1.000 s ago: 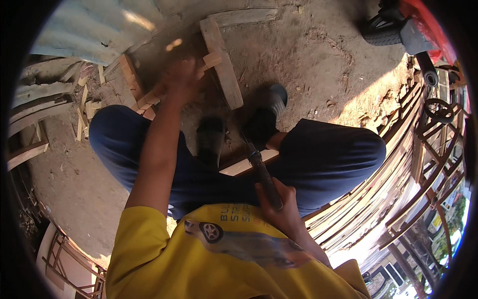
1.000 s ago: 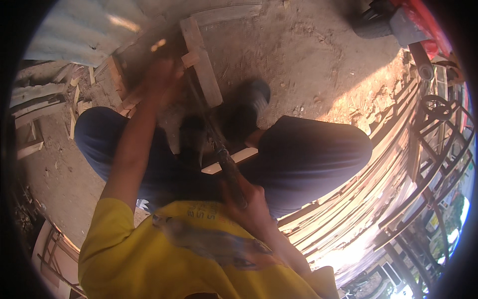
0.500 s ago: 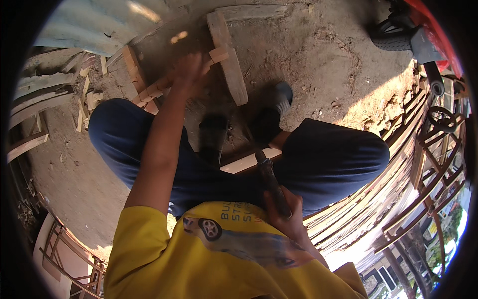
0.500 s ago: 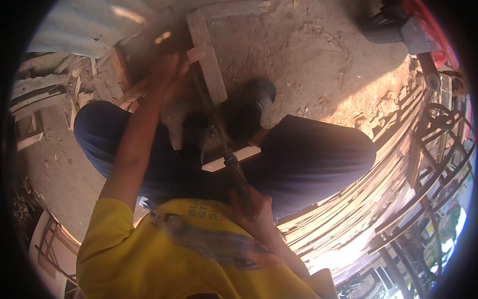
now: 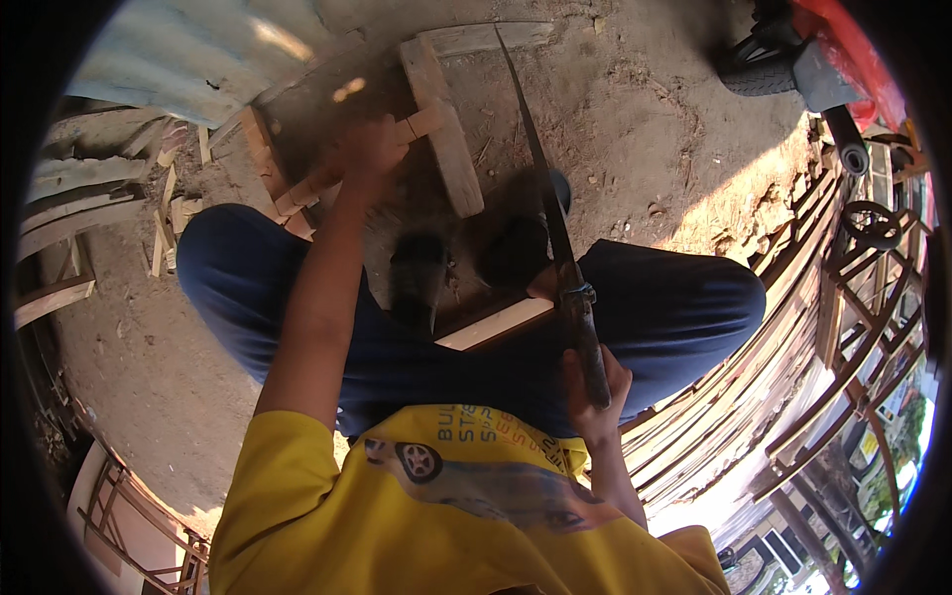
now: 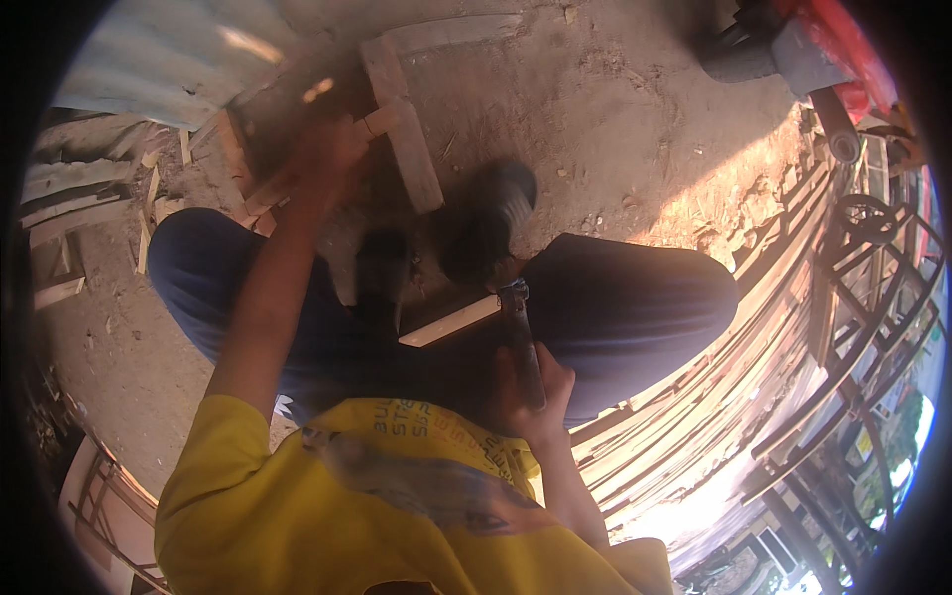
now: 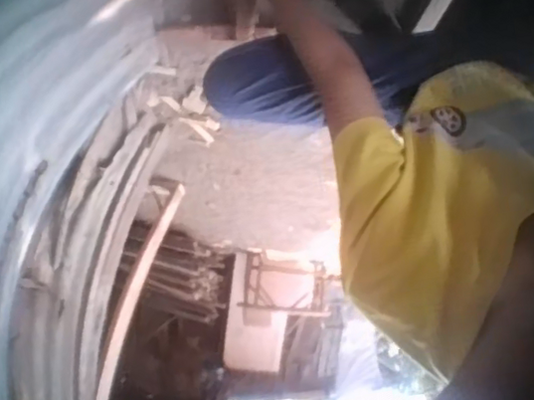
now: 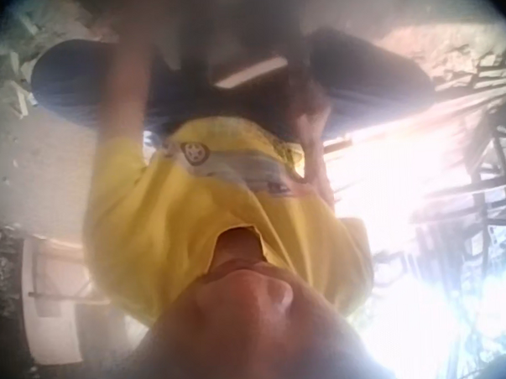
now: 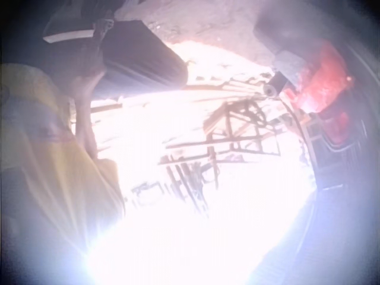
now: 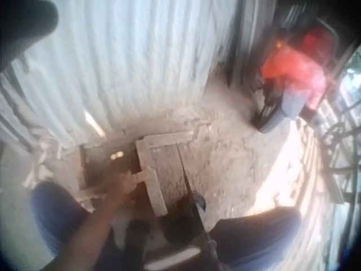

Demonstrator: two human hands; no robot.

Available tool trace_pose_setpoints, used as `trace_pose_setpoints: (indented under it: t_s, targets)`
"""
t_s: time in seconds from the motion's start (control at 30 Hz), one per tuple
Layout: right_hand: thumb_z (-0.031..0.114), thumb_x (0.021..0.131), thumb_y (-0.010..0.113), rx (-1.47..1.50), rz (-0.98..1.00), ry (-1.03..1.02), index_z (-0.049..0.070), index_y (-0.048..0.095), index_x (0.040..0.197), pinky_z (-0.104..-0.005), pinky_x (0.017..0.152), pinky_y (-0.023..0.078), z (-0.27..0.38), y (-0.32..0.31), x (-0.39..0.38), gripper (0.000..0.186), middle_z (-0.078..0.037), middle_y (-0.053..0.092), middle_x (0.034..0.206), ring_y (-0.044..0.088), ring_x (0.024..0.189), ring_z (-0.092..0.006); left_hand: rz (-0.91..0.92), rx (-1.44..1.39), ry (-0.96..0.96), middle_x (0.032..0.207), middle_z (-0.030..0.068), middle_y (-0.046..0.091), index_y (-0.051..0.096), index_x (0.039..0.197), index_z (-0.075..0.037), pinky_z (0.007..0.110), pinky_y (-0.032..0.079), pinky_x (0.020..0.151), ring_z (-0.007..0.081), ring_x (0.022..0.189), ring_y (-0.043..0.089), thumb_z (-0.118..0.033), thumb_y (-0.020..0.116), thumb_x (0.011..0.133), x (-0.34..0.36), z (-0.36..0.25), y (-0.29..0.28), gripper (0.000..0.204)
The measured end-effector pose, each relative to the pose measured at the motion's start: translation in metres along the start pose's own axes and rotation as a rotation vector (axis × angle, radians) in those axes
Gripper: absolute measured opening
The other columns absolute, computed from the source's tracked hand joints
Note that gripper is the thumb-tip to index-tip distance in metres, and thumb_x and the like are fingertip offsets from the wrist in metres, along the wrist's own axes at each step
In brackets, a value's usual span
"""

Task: The person sits on the ground and uses a hand saw to cut a small piece of wood clamped between two larger pieces. The person repeatedly saws back and forth through the wood until a cut is made.

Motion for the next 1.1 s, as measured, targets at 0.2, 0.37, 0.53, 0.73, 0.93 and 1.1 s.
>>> trace_pose_setpoints:
  t_s: [0.2, 0.37, 0.53, 0.73, 0.93, 1.1]
  targets:
    - [0.016, 0.091, 0.059, 0.284, -0.109, 0.172, -0.003, 0.061, 0.089, -0.0272, 0.053, 0.038, 0.003, 0.007, 0.027, 0.019, -0.004, 0.052, 0.062, 0.045, 0.059, -0.0071, -0.068, -0.279, 0.006, 0.112, 0.0185, 0.064, 0.056, 0.118, -0.007, 0.045, 0.048, 0.091, 0.0351, 0.104, 0.062, -0.055, 0.068, 0.075, -0.002, 0.001, -0.010, 0.065]
    - [0.016, 0.091, 0.060, 0.413, -0.075, 0.254, -0.002, 0.063, 0.093, -0.0247, 0.054, 0.037, 0.002, 0.003, 0.048, 0.018, 0.000, 0.054, 0.067, 0.045, 0.062, -0.0055, -0.127, -0.673, -0.379, 0.123, 0.0220, 0.059, 0.050, 0.128, 0.001, 0.043, 0.048, 0.093, 0.0349, 0.108, 0.061, -0.064, 0.068, 0.070, 0.049, -0.002, -0.035, 0.089]
    - [0.014, 0.092, 0.060, 0.479, -0.042, 0.213, -0.001, 0.065, 0.092, -0.0235, 0.055, 0.037, 0.004, 0.010, 0.069, 0.016, 0.001, 0.054, 0.067, 0.045, 0.061, -0.0041, 0.320, -0.793, -0.494, 0.133, 0.0231, 0.052, 0.041, 0.137, 0.004, 0.045, 0.048, 0.092, 0.0351, 0.117, 0.056, -0.064, 0.072, 0.065, 0.116, -0.010, -0.025, 0.104]
    - [0.014, 0.091, 0.061, 0.468, 0.008, 0.292, -0.001, 0.065, 0.091, -0.0244, 0.057, 0.040, -0.015, 0.016, 0.081, 0.015, -0.001, 0.057, 0.068, 0.048, 0.063, -0.0058, 0.132, -0.686, -0.484, 0.134, 0.0256, 0.048, 0.035, 0.136, 0.010, 0.047, 0.054, 0.084, 0.0371, 0.114, 0.057, -0.053, 0.083, 0.057, 0.164, -0.015, 0.038, 0.112]
    - [0.013, 0.090, 0.062, 0.531, -0.047, 0.304, -0.001, 0.064, 0.089, -0.0247, 0.056, 0.040, -0.023, 0.017, 0.090, 0.015, -0.001, 0.057, 0.068, 0.048, 0.062, -0.0059, 0.156, -0.664, -0.444, 0.129, 0.0268, 0.052, 0.040, 0.130, 0.012, 0.047, 0.056, 0.080, 0.0369, 0.110, 0.060, -0.042, 0.087, 0.056, 0.162, -0.028, 0.034, 0.103]
    - [0.013, 0.090, 0.062, 0.542, -0.041, 0.356, -0.002, 0.063, 0.088, -0.0242, 0.055, 0.038, -0.019, 0.014, 0.087, 0.015, 0.001, 0.053, 0.066, 0.045, 0.062, -0.0046, 0.247, -0.724, -0.397, 0.110, 0.0238, 0.065, 0.062, 0.106, 0.012, 0.045, 0.059, 0.072, 0.0346, 0.097, 0.066, -0.036, 0.085, 0.059, 0.169, 0.003, 0.055, 0.071]
Point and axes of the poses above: each hand's wrist, its own x-axis towards the middle knuckle, its own y-axis out of the palm, z = x × y, the point moved 2 cm from there along x, towards the middle knuckle
